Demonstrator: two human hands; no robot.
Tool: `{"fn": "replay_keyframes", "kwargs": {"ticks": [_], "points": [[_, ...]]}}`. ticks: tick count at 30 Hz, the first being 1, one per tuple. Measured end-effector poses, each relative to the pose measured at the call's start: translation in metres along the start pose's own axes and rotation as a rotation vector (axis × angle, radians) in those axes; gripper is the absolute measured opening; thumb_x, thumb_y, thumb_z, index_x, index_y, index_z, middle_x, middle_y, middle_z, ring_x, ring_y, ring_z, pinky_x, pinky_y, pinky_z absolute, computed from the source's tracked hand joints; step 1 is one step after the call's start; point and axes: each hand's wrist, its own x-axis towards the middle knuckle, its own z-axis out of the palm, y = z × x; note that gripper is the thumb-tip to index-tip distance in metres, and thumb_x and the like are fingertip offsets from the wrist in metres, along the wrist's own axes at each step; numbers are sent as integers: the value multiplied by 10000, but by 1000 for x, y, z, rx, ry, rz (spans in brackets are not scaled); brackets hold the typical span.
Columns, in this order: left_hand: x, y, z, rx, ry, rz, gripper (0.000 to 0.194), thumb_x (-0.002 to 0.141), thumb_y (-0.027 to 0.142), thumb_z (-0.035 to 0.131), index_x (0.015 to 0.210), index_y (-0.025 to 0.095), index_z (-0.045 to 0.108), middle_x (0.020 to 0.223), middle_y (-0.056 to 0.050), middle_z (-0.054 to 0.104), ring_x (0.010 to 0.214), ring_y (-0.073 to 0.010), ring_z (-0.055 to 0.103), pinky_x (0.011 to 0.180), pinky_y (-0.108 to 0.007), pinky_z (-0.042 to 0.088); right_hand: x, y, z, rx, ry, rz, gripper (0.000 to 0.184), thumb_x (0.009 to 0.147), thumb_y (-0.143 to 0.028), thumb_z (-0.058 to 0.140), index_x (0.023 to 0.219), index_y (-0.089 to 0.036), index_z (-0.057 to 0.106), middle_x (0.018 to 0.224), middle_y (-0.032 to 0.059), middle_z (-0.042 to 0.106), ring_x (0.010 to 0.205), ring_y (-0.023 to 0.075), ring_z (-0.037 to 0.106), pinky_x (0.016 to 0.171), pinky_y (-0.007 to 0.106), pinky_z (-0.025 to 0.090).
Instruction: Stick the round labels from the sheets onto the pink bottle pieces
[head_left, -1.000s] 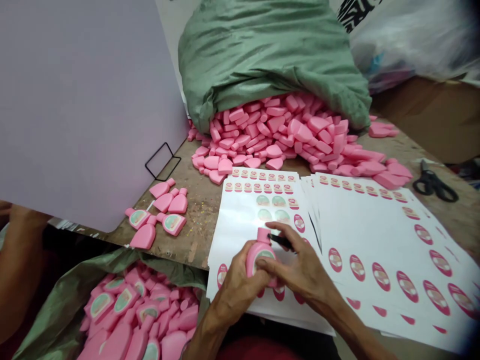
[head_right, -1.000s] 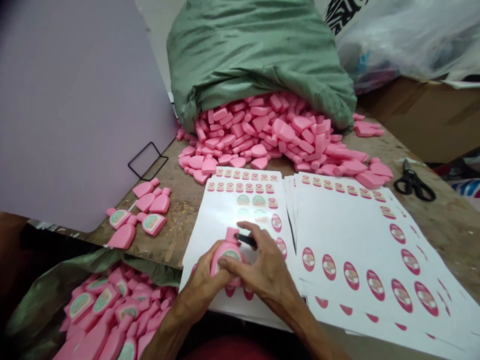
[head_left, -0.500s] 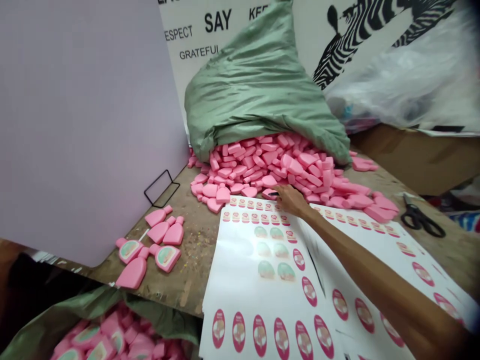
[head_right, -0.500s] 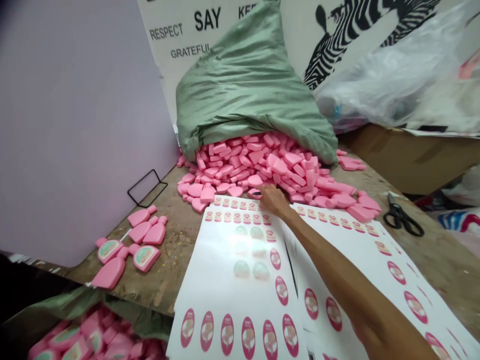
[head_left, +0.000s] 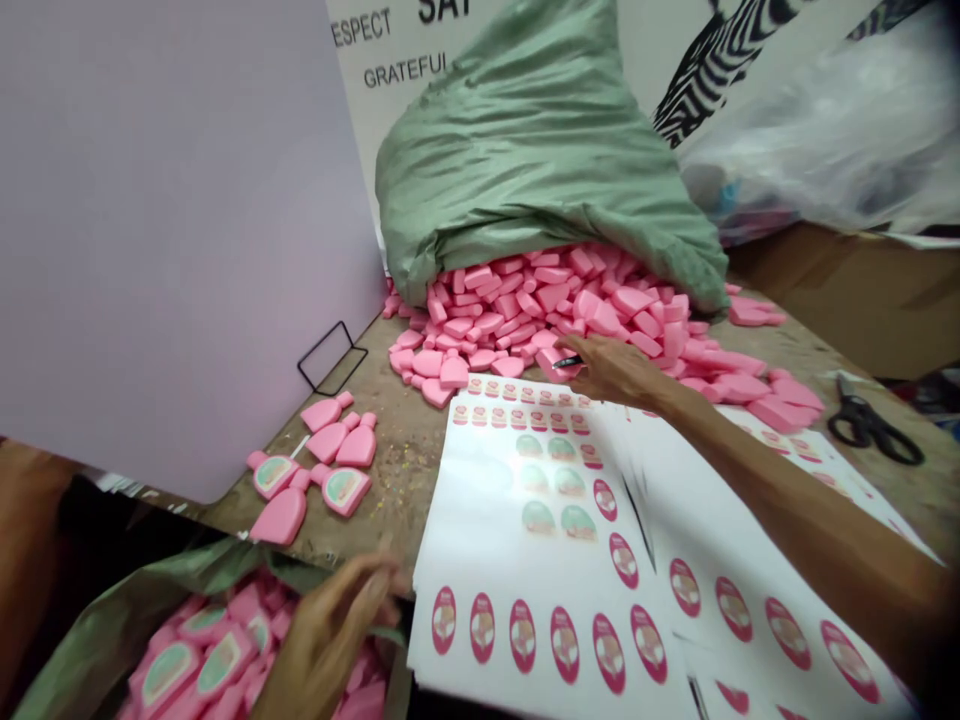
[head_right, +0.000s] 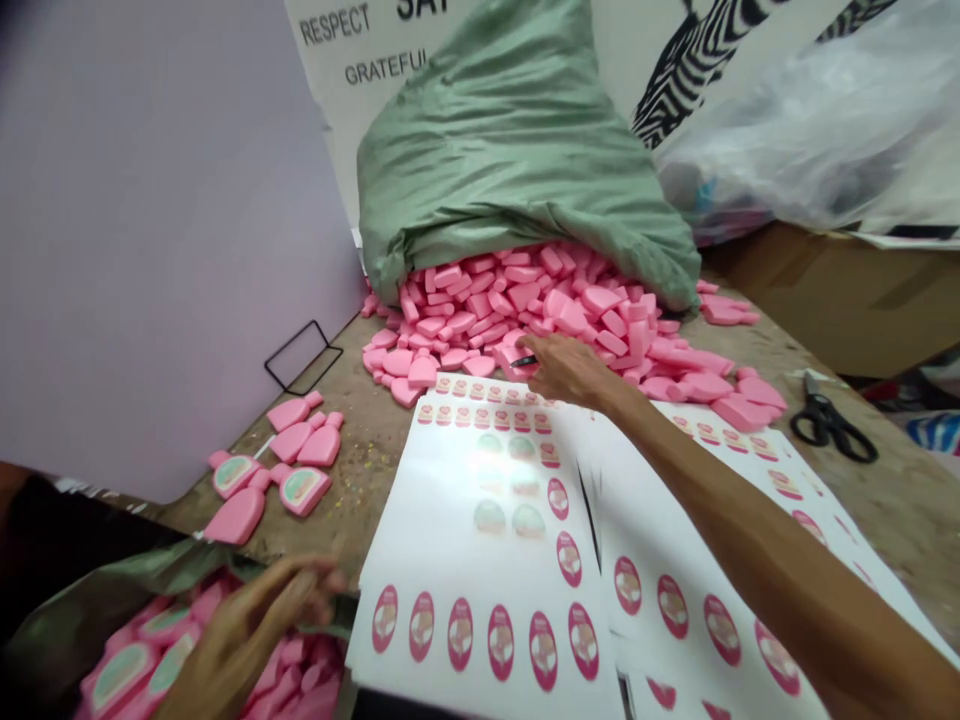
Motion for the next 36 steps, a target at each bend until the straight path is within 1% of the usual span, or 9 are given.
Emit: {"fn": "replay_keyframes", "kwargs": {"ticks": [3, 5, 8, 12, 15, 17, 24, 29, 36], "points": [[24, 30, 51, -575, -340, 42, 515, 793, 612, 507, 1015, 165, 635, 1023, -119, 678, 861, -237, 646, 801, -379, 519, -54, -51, -9, 168, -78, -282, 449, 737, -117, 571, 1182, -178, 579, 1034, 72, 665, 904, 175, 580, 774, 287, 401], [32, 40, 83, -727, -584, -56, 557, 819, 617, 466, 1025, 127, 636, 990, -145, 677, 841, -225, 658, 759, -360, 531, -93, -84, -7, 262, -207, -410, 417, 774, -91, 518, 1164, -222, 585, 893, 46, 662, 793, 161, 566, 718, 300, 431], [28, 36, 113, -774, -733, -155, 536, 836, 579, 481, 1000, 95, 642, 723, -104, 673, 612, -180, 654, 635, -327, 548, -137, -109, 3, 355, -213, -412, 469, 745, -63, 490, 1179, -225, 563, 891, 59, 638, 814, 186, 560, 745, 347, 459], [13, 20, 116, -793, -615, -149, 381, 826, 448, 584, 983, 102, 617, 812, -123, 689, 649, -190, 674, 586, -288, 549, -165, -99, 18, 631, -178, -132, 509, 825, -219, 517, 1319, -217, 395, 1108, 85, 600, 942, 194, 581, 793, 333, 487], [10, 15, 103, -775, -422, -75, 312, 818, 389, 618, 931, 98, 615, 937, -138, 687, 719, -180, 678, 655, -275, 554, -174, -88, 35, 684, -65, 218, 298, 907, -353, 436, 1171, -220, 471, 1001, 63, 613, 775, 167, 585, 664, 304, 485], [12, 16, 97, -746, -331, -31, 301, 815, 375, 627, 941, 102, 614, 967, -132, 684, 740, -173, 675, 684, -271, 552, -178, -89, 50, 633, 1, 318, 221, 916, -381, 423, 1024, -215, 522, 905, 50, 615, 719, 166, 564, 638, 307, 464], [17, 26, 111, -628, -341, 22, 422, 789, 477, 617, 1019, 124, 611, 934, -128, 682, 784, -229, 693, 602, -250, 532, -169, -100, 71, 245, 197, 228, 163, 892, -318, 478, 908, -191, 577, 825, 64, 643, 767, 211, 537, 696, 348, 381], [26, 29, 127, -612, -327, 101, 414, 796, 491, 599, 1032, 150, 588, 918, -90, 648, 840, -257, 688, 670, -318, 553, -154, -93, 74, 63, 211, 213, 165, 898, -298, 473, 882, -186, 594, 821, 59, 648, 759, 206, 518, 672, 330, 327], [32, 26, 133, -565, -315, 137, 389, 817, 477, 578, 1033, 154, 572, 887, -63, 601, 828, -246, 687, 674, -315, 551, -152, -91, 79, 90, 224, 200, 160, 888, -273, 485, 788, -201, 587, 727, 32, 630, 719, 187, 508, 687, 321, 328]]}}
